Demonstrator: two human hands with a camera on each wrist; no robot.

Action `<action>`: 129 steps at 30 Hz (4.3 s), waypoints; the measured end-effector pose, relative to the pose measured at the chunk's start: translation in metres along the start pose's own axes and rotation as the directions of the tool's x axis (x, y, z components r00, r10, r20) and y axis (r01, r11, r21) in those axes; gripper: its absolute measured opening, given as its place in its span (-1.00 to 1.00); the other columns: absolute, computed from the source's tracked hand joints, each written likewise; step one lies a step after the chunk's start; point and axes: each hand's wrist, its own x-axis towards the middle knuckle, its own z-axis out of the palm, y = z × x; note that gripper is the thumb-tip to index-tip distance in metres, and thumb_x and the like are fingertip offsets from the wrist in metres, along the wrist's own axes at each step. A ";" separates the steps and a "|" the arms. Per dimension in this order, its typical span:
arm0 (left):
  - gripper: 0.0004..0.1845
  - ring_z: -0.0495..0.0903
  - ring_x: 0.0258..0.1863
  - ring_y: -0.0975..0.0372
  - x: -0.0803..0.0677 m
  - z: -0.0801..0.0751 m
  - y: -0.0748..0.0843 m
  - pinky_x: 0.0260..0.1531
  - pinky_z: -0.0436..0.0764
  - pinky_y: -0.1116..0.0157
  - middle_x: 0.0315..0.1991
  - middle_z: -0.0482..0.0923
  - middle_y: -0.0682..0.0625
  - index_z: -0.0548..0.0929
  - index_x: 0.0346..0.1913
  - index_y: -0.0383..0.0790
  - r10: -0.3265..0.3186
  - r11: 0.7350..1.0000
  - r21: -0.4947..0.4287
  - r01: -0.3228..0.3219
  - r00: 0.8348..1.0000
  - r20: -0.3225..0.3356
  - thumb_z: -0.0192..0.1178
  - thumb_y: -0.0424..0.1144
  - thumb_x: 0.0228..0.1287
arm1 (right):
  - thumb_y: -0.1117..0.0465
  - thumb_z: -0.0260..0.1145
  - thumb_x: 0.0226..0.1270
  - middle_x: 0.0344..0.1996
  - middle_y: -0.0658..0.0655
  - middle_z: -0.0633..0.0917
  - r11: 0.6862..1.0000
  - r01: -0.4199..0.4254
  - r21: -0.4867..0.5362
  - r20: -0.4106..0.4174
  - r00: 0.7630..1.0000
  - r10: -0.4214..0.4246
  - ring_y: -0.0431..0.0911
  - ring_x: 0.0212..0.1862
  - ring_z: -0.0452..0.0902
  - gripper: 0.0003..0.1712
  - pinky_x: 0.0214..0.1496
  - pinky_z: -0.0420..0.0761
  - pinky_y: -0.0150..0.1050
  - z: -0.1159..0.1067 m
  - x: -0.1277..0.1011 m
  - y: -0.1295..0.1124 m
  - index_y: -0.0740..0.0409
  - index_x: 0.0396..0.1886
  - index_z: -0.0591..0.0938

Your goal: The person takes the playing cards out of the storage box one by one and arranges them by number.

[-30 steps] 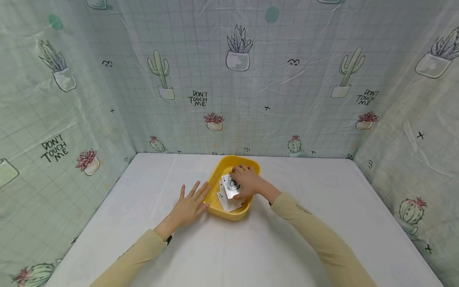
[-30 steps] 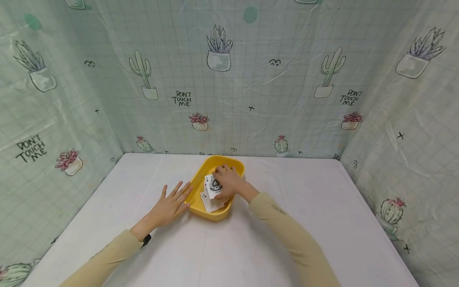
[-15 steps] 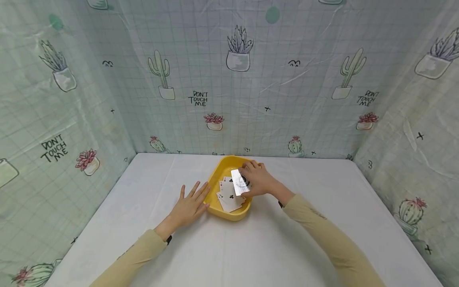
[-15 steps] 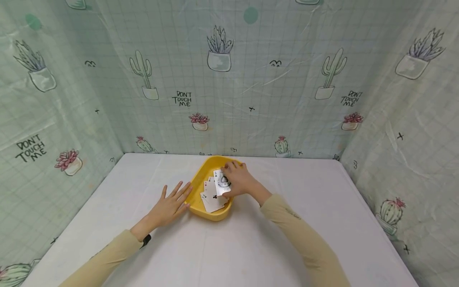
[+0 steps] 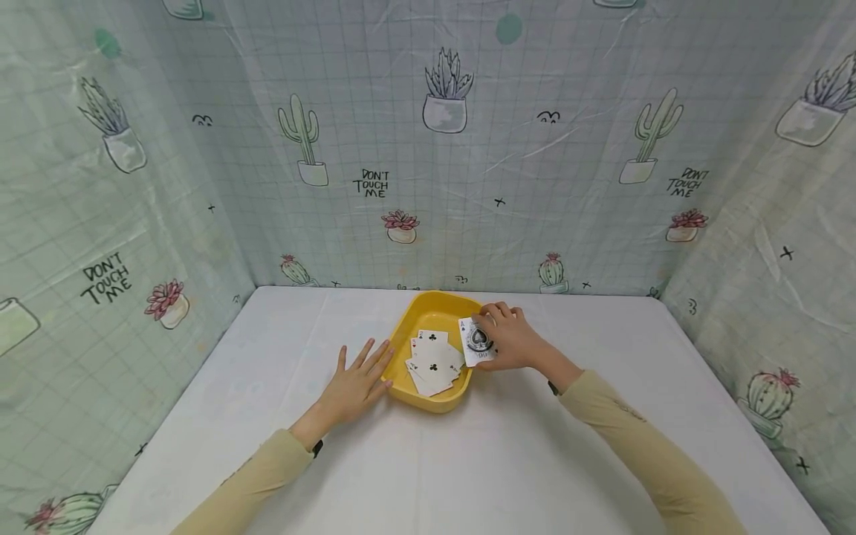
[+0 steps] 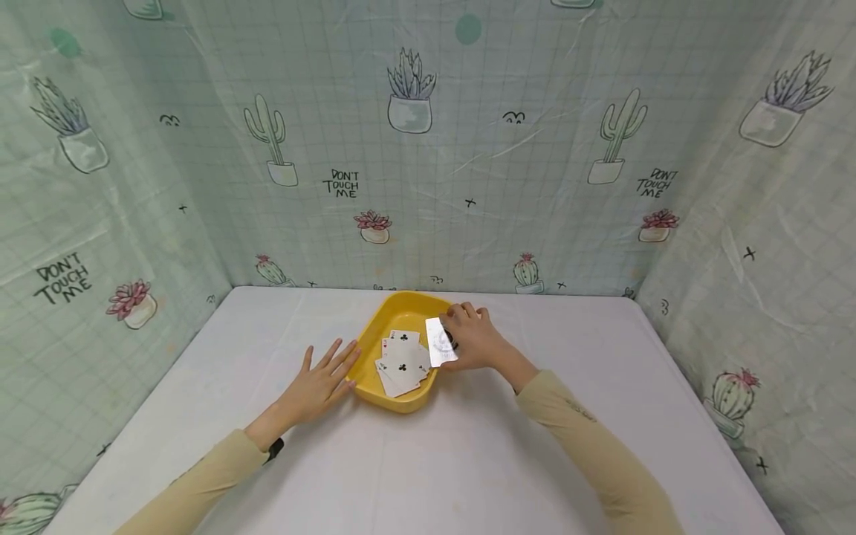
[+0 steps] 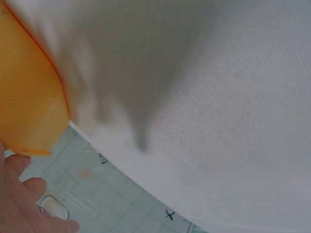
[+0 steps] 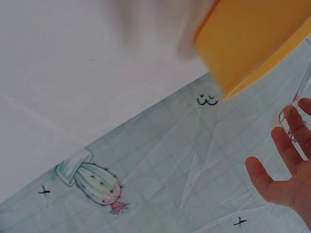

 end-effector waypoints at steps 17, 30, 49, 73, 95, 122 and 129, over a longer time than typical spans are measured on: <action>-0.36 -0.08 0.40 0.01 -0.001 0.000 0.000 0.20 -0.16 -0.28 0.41 -0.02 -0.01 0.03 0.38 -0.08 0.000 1.000 -0.008 0.000 1.000 -0.014 -0.18 0.09 0.33 | -0.30 0.32 -0.18 0.07 0.18 0.37 0.998 -0.046 -0.044 -0.024 0.999 0.045 0.10 0.10 0.20 0.01 -0.01 0.31 0.20 0.014 -0.035 0.039 0.18 0.23 0.32; -0.37 -0.06 0.39 0.00 0.000 0.006 -0.001 0.19 -0.17 -0.28 0.41 -0.01 -0.01 0.06 0.37 -0.11 0.008 1.000 -0.013 -0.009 0.999 -0.041 -0.17 0.08 0.32 | -0.32 0.33 -0.19 0.07 0.18 0.38 0.997 -0.071 -0.031 0.040 0.997 0.072 0.11 0.09 0.23 0.04 -0.02 0.32 0.18 0.035 -0.040 0.051 0.18 0.25 0.30; -0.36 -0.06 0.40 0.01 0.000 0.006 -0.002 0.19 -0.17 -0.28 0.41 -0.01 -0.01 0.05 0.38 -0.10 0.007 1.000 -0.006 -0.008 0.999 -0.039 -0.17 0.09 0.32 | -0.36 0.29 -0.17 0.10 0.17 0.37 0.991 -0.131 -0.025 0.149 0.980 0.133 0.10 0.10 0.20 0.05 0.01 0.28 0.20 0.059 -0.035 0.059 0.16 0.26 0.29; -0.37 -0.10 0.41 0.03 -0.002 0.005 0.000 0.19 -0.17 -0.28 0.42 -0.05 0.01 0.01 0.39 -0.07 0.004 1.000 0.001 -0.004 1.000 -0.011 -0.22 0.10 0.34 | -0.35 0.29 -0.16 0.10 0.18 0.38 0.992 -0.130 0.005 0.173 0.977 0.127 0.13 0.10 0.21 0.05 0.02 0.27 0.23 0.063 -0.036 0.061 0.17 0.27 0.28; -0.38 -0.02 0.38 -0.01 -0.002 0.006 0.000 0.17 -0.11 -0.29 0.40 0.00 -0.02 0.09 0.37 -0.12 0.017 1.000 0.004 -0.016 0.998 -0.065 -0.18 0.08 0.33 | -0.36 0.27 -0.14 0.13 0.20 0.36 0.989 -0.146 0.005 0.180 0.973 0.143 0.15 0.14 0.18 0.08 0.07 0.23 0.24 0.058 -0.037 0.058 0.16 0.30 0.22; -0.37 -0.07 0.40 0.02 -0.001 0.004 0.001 0.20 -0.15 -0.27 0.41 -0.05 0.00 0.02 0.39 -0.09 -0.006 1.000 0.001 0.006 1.000 -0.009 -0.22 0.09 0.35 | -0.14 0.15 0.17 0.14 0.18 0.39 0.997 -0.029 0.069 -0.072 0.997 0.034 0.11 0.12 0.22 -0.25 0.02 0.27 0.17 0.017 -0.016 0.020 0.18 0.26 0.29; -0.38 -0.06 0.40 0.01 -0.001 0.003 0.002 0.20 -0.14 -0.27 0.41 -0.03 -0.01 0.03 0.38 -0.09 -0.006 1.000 0.005 0.006 1.000 -0.010 -0.21 0.09 0.34 | -0.10 0.16 0.18 0.13 0.19 0.41 0.996 -0.001 0.093 -0.084 0.996 0.009 0.11 0.12 0.23 -0.31 0.04 0.28 0.17 0.013 -0.005 0.003 0.10 0.25 0.32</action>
